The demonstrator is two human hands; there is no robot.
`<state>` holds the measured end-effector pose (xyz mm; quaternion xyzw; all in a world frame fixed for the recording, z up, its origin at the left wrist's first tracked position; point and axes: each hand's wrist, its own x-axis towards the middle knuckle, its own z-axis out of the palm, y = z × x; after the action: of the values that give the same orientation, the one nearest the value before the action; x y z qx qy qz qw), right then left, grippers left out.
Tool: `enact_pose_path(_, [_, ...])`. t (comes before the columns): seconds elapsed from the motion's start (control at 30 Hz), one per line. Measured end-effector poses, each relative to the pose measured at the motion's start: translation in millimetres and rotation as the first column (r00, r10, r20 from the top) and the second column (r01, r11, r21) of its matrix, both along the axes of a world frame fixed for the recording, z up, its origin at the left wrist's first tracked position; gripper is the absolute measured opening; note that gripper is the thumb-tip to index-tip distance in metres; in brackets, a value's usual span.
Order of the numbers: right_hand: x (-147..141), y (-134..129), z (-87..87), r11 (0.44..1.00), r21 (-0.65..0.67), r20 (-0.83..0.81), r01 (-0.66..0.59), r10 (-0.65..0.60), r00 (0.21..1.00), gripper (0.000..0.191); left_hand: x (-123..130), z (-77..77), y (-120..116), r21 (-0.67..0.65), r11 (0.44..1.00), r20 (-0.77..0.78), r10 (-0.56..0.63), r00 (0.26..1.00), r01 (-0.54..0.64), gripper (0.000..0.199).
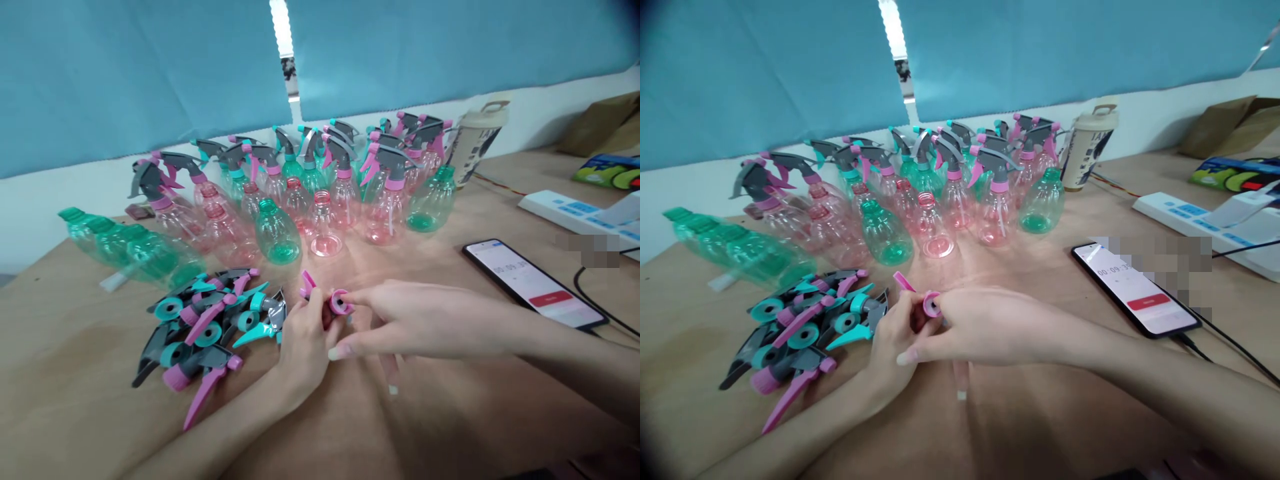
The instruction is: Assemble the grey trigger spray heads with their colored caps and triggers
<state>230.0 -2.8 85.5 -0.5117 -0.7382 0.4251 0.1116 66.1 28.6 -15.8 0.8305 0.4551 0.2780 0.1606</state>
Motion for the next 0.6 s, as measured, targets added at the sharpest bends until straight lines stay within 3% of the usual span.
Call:
enact_pose_path(0.17, [-2, 14, 5.0, 0.979, -0.191, -0.004, -0.068, 0.069, 0.998, 0.033, -1, 1.7, 0, -0.086, 0.996, 0.051, 0.009, 0.999, -0.004, 0.005])
enact_pose_path(0.37, [7, 35, -3.4, 0.950, -0.292, -0.127, -0.109, 0.074, 0.989, 0.049, -3, -3.5, 7, -0.134, 0.991, 0.063, 0.027, 0.998, -0.018, 0.002])
enact_pose_path(0.5, [16, 49, -7.4, 0.922, -0.325, -0.216, -0.211, 0.145, 0.966, 0.046, -1, -3.6, 10, -0.163, 0.982, 0.065, 0.104, 0.992, -0.092, 0.016])
enact_pose_path(0.6, [18, 53, -10.8, 0.932, -0.283, -0.200, -0.225, 0.173, 0.964, 0.045, 2, -0.3, 10, -0.225, 0.968, 0.101, 0.136, 0.985, -0.111, 0.017])
